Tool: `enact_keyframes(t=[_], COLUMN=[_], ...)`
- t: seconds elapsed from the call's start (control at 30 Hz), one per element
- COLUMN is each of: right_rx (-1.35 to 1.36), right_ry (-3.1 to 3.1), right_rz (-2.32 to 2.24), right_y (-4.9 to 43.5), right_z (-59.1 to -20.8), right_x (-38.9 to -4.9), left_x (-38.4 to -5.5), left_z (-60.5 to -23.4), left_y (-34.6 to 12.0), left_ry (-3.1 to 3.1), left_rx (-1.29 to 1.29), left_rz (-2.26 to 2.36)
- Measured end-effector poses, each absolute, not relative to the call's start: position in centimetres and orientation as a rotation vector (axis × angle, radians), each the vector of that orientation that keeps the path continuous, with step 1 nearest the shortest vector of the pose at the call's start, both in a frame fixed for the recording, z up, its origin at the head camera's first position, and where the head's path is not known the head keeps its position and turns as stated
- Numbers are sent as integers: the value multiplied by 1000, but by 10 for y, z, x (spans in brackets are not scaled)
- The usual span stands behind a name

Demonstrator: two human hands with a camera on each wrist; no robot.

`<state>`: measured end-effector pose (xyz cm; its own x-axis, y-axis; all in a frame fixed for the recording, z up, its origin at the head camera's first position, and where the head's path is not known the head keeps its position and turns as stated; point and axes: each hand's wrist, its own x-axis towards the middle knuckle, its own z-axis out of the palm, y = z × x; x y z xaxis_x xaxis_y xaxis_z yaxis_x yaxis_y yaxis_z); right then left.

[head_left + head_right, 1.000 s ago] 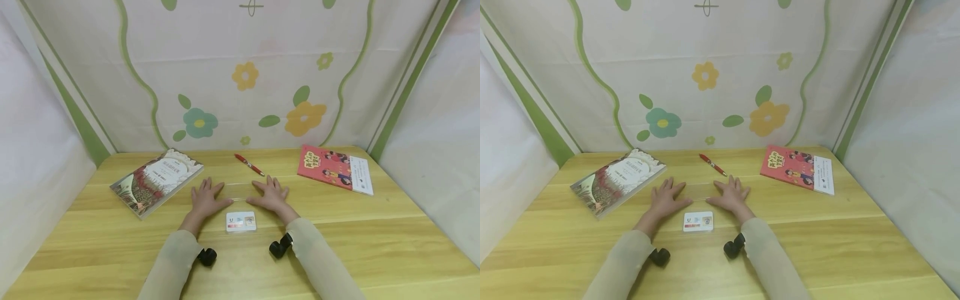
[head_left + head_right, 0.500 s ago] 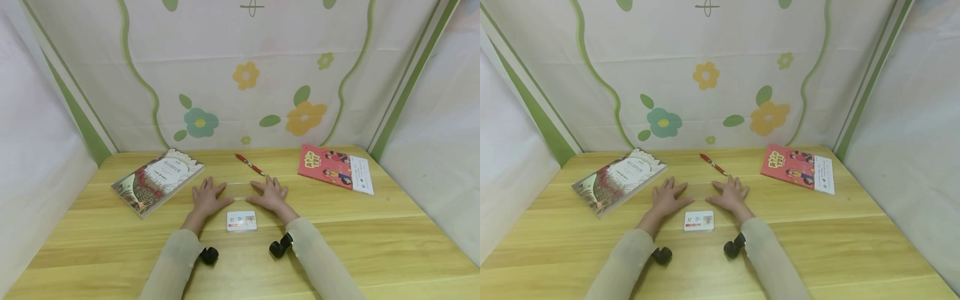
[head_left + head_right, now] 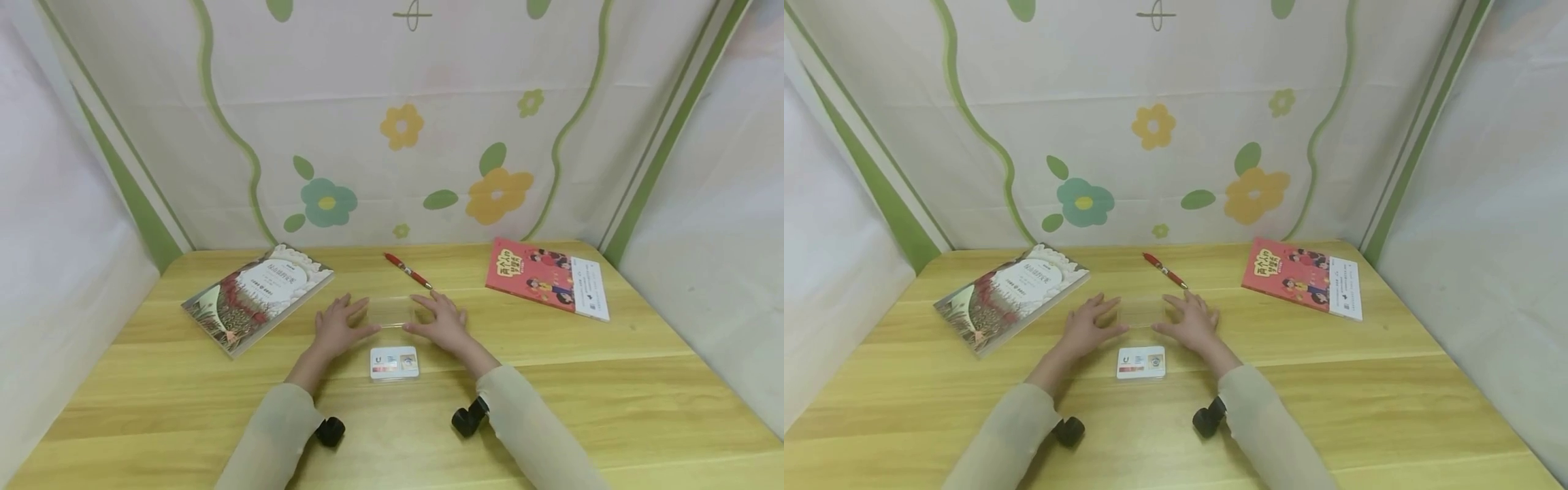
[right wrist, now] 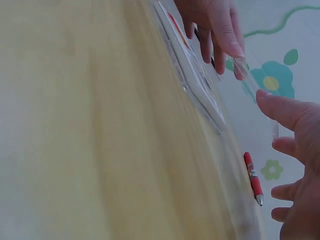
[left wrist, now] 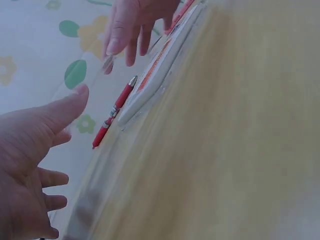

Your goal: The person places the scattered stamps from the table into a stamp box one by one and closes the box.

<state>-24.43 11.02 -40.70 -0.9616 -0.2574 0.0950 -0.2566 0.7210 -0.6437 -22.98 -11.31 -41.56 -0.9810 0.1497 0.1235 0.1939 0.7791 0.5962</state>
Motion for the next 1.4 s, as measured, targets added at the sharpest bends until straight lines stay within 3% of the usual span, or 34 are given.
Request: enact_keyframes(t=[0.47, 1.4], right_rx=[-556, -618], right_ry=[2884, 2956], right_rz=[-1203, -1104], right_y=[111, 123], right_z=[-397, -425], right_x=[-214, -179], left_x=[-194, -161], left_z=[-402, -428], left_y=[-116, -108], left_ry=[-2817, -2824], left_rx=[-352, -372], left_rz=[-1077, -905])
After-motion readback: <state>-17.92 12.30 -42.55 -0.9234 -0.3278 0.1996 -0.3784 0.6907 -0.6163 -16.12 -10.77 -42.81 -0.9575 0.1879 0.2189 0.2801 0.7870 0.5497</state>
